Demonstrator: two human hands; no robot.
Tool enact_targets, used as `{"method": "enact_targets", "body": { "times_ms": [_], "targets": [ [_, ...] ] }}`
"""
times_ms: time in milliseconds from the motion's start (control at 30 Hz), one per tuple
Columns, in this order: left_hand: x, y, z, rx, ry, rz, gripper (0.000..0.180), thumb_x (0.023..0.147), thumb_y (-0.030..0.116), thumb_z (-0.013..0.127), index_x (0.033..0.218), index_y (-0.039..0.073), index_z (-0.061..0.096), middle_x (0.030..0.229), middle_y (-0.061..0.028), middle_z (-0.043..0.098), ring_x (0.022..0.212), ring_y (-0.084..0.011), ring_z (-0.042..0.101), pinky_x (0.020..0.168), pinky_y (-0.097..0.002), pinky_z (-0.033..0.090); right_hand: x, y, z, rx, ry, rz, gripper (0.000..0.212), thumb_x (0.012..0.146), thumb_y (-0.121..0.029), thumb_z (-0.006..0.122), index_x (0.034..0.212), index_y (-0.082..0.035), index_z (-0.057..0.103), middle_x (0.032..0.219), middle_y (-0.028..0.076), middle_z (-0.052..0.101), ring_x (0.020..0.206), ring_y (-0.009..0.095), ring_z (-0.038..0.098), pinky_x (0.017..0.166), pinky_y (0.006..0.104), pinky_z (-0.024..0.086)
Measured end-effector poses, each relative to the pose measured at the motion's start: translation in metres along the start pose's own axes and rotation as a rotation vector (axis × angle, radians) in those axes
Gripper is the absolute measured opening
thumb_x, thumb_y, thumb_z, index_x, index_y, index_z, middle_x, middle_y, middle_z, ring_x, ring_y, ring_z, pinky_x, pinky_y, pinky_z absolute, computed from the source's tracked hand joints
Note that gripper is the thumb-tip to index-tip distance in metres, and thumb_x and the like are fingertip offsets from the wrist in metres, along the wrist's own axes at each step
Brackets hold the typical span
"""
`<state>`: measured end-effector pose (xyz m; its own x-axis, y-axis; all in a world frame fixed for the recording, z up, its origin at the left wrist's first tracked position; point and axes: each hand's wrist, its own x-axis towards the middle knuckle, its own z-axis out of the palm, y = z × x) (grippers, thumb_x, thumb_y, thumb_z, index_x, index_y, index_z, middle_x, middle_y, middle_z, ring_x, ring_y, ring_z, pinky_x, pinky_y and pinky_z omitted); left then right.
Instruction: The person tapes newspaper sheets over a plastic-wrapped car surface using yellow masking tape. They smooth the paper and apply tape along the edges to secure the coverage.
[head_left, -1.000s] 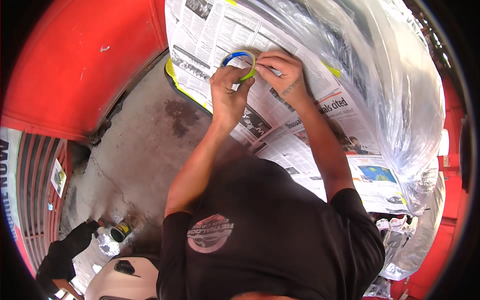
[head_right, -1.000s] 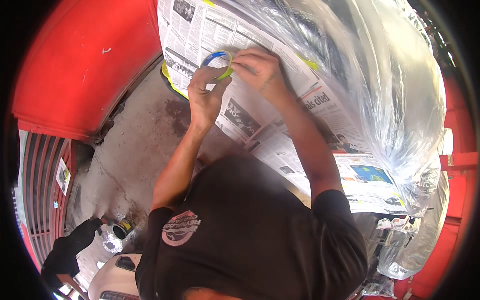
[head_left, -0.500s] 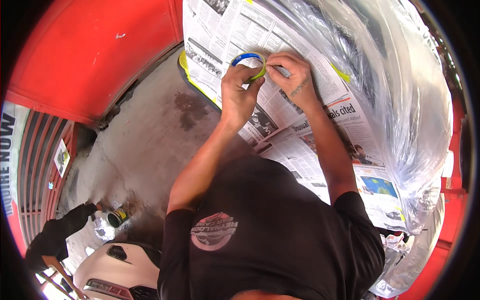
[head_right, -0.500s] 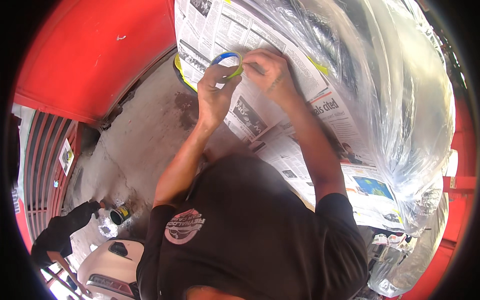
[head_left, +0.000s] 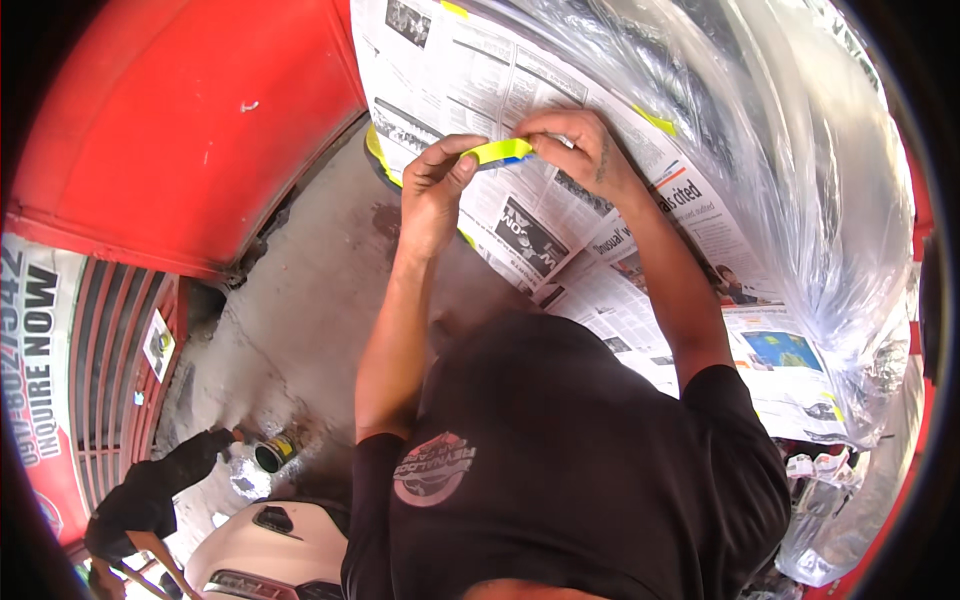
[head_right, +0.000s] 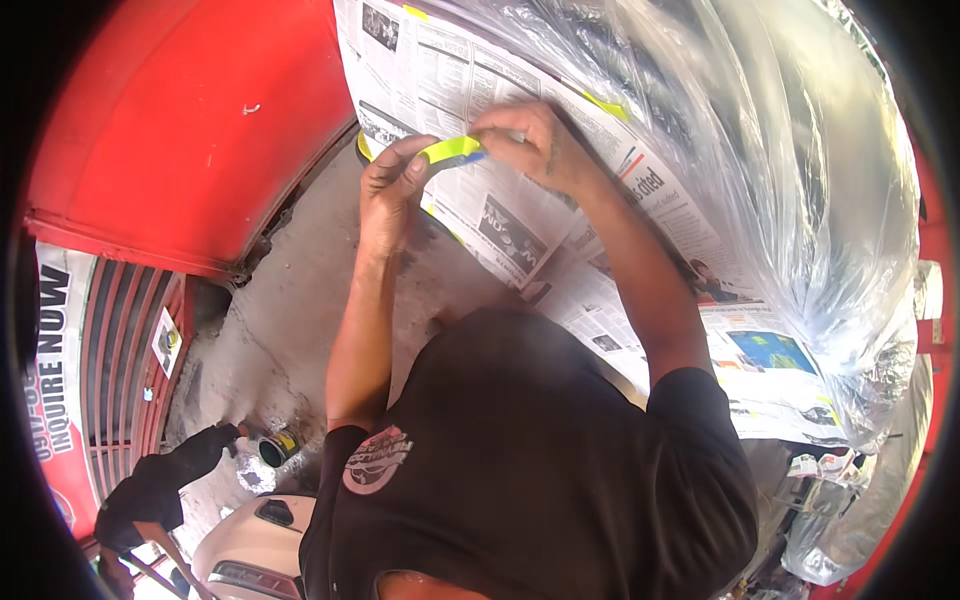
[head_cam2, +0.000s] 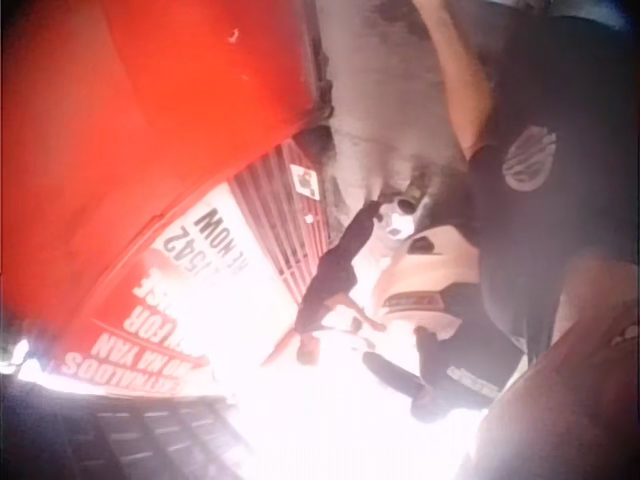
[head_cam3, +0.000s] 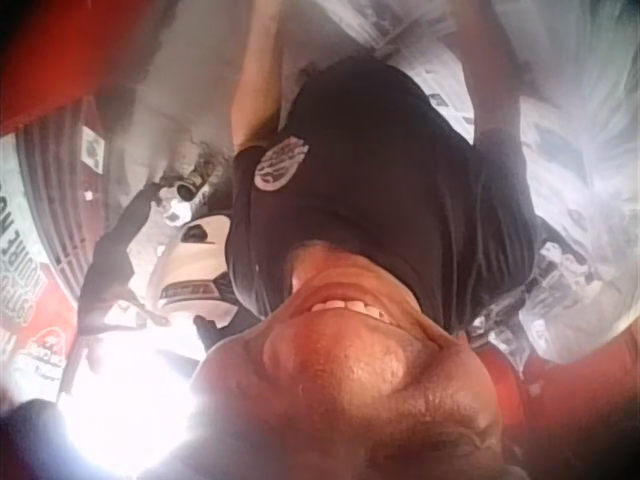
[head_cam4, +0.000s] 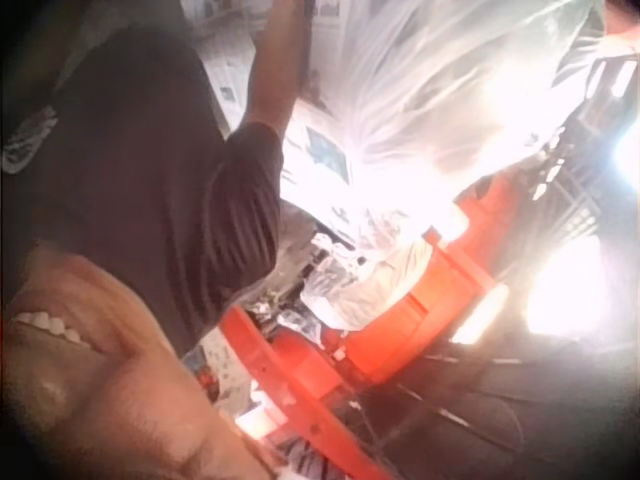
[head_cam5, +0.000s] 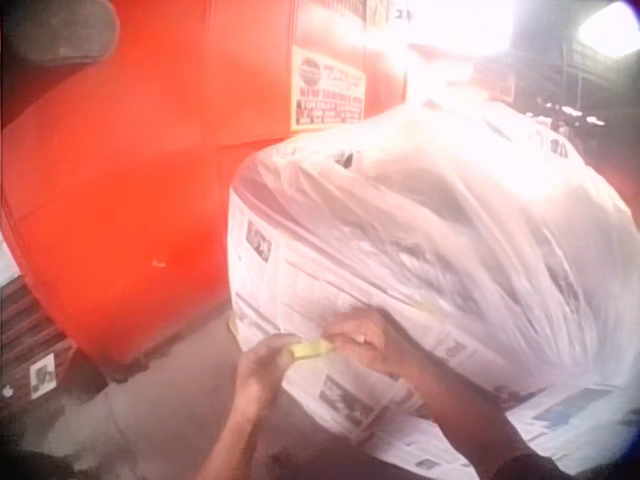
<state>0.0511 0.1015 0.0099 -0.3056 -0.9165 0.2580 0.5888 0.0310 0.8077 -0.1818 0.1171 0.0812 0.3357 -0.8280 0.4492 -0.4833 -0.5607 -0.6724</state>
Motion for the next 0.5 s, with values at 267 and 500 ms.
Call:
{"method": "enact_targets", "body": {
  "times_ms": [267,500],
  "targets": [
    [-0.006,-0.004,0.051,0.821,0.202,0.415,0.035,0.083,0.009,0.087,0.113,0.003,0.071,0.118,-0.0119,0.066,0.105,-0.0244,0.068,0.090,-0.0373,0.058,-0.005,-0.006,-0.003,0.141,-0.086,0.206,0.014,0.093,-0.007,0.063,0.103,0.002,0.066,0.080,0.010,0.070,0.069,0.015,0.066,0.063,0.0294,0.051],
    [-0.008,-0.003,0.062,1.006,0.311,0.550,0.012,0.088,-0.001,0.078,0.099,0.002,0.073,0.096,-0.0126,0.070,0.088,-0.0280,0.069,0.080,-0.0372,0.055,-0.005,0.000,0.000,0.033,-0.039,0.074,0.014,0.092,0.000,0.054,0.101,0.001,0.065,0.075,0.008,0.065,0.064,0.013,0.062,0.060,0.0292,0.050]
  ]
}}
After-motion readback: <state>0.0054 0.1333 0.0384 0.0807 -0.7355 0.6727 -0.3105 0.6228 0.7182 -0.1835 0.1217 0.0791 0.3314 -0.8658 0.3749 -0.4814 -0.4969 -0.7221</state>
